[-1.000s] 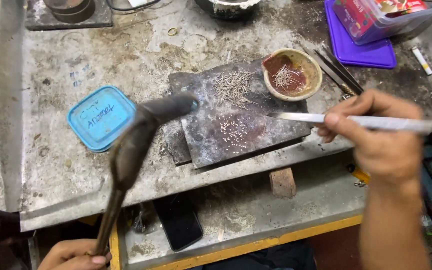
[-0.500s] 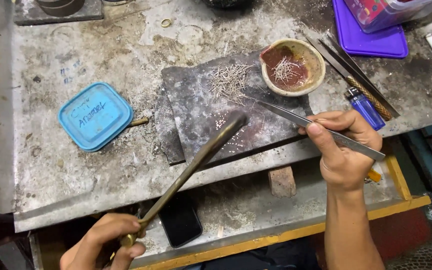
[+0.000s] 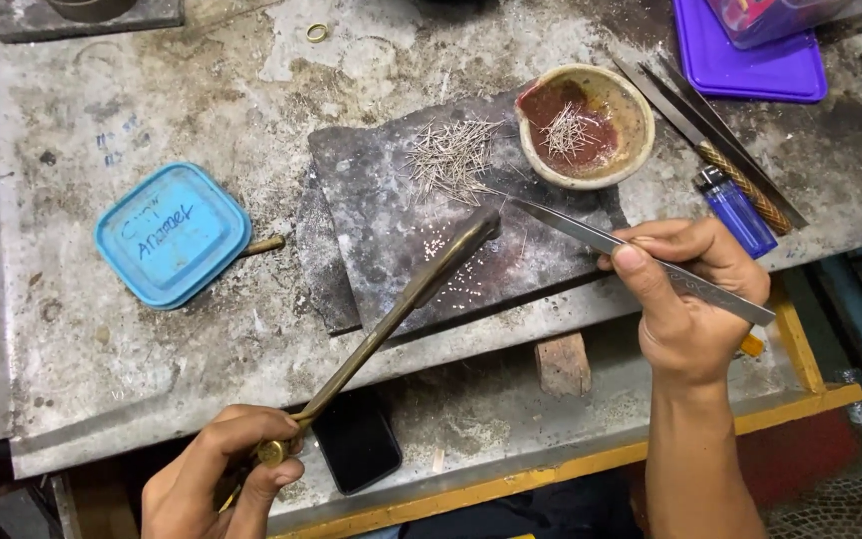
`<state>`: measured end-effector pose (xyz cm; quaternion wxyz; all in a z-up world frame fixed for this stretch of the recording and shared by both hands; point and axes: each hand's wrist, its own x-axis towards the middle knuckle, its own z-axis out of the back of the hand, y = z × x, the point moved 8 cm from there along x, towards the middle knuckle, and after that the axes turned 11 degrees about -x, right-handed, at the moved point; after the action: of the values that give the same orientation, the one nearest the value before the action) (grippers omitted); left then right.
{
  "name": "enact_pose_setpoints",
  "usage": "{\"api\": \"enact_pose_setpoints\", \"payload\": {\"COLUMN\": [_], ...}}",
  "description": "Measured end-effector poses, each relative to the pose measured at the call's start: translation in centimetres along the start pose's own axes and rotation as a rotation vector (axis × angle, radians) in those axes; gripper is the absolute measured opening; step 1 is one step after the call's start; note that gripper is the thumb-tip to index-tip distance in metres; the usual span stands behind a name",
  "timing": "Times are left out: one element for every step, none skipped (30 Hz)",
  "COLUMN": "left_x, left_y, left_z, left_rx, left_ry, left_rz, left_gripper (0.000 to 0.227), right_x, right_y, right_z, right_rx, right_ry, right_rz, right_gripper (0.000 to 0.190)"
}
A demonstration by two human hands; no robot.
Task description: Melting and manipulating small metal pieces on a soldering block using a torch and tweezers.
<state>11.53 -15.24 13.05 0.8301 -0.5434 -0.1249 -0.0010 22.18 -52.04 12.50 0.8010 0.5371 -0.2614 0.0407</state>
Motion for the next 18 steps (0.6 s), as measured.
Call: {"api": "enact_pose_setpoints", "payload": {"left_x": [0.05, 0.09, 0.13, 0.14, 0.22, 0.28, 0.33, 0.37, 0.41, 0.43, 0.46, 0.52, 0.56, 0.57, 0.58, 0.63, 0.5, 0.39], "left_y": [-0.03, -0.01, -0.07, -0.13, -0.14, -0.12, -0.11, -0.09, -0.09, -0.08, -0.13, -0.08, -0.04, -0.07, -0.16, -0.25, 0.11, 0.37], "left_z": [-0.05, -0.06, -0.05, -0.06, -0.1, -0.15, -0.17, -0.11, -0.11, -0.15, -0.24, -0.31, -0.37, -0.4, -0.41, -0.42, -0.29, -0.21], "left_rx": [-0.002, -0.002, 0.01, 0.022, 0.022, 0.014, 0.006, 0.006, 0.009, 0.01, 0.01, 0.009, 0.009, 0.01, 0.009, 0.008, 0.009, 0.018], "left_ry": [0.003, 0.003, -0.002, -0.005, -0.002, 0.004, 0.011, 0.011, 0.016, 0.023, 0.024, 0.022, 0.02, 0.02, 0.018, 0.016, 0.016, 0.019], "left_rz": [-0.002, -0.002, -0.012, -0.021, -0.019, -0.012, -0.005, -0.005, -0.009, -0.011, -0.01, 0.002, 0.014, 0.016, 0.011, 0.005, 0.005, -0.009], "left_gripper": [0.016, 0.016, 0.016, 0.016, 0.016, 0.017, 0.017, 0.017, 0.018, 0.019, 0.019, 0.017, 0.015, 0.015, 0.015, 0.015, 0.015, 0.018], "right_x": [0.05, 0.06, 0.08, 0.0, -0.03, -0.03, -0.03, -0.02, 0.0, -0.04, -0.04, -0.04, -0.04, -0.03, -0.03, 0.02, -0.02, -0.08], "right_y": [0.16, 0.14, 0.11, 0.05, -0.08, -0.16, -0.23, -0.21, -0.19, -0.18, -0.19, -0.22, -0.24, -0.23, -0.13, -0.01, -0.09, -0.31], "right_z": [-0.04, -0.06, -0.05, 0.01, 0.06, 0.06, 0.06, 0.03, 0.0, 0.04, 0.04, 0.08, 0.11, 0.08, 0.03, -0.01, -0.05, 0.03], "right_rx": [-0.007, -0.007, -0.008, -0.011, -0.012, -0.012, -0.012, -0.011, -0.017, -0.025, -0.026, -0.03, -0.035, -0.034, -0.037, -0.039, -0.038, -0.041], "right_ry": [0.003, 0.003, 0.002, 0.0, -0.001, -0.001, -0.001, -0.001, 0.001, 0.002, 0.002, 0.0, -0.002, 0.0, 0.003, 0.005, 0.006, -0.002], "right_rz": [0.004, 0.003, 0.003, 0.0, -0.003, 0.0, 0.003, 0.003, 0.004, 0.003, 0.002, -0.003, -0.008, -0.009, -0.001, 0.008, 0.007, -0.011], "right_gripper": [0.02, 0.02, 0.02, 0.02, 0.02, 0.02, 0.019, 0.019, 0.02, 0.02, 0.02, 0.02, 0.02, 0.02, 0.02, 0.02, 0.02, 0.02]}}
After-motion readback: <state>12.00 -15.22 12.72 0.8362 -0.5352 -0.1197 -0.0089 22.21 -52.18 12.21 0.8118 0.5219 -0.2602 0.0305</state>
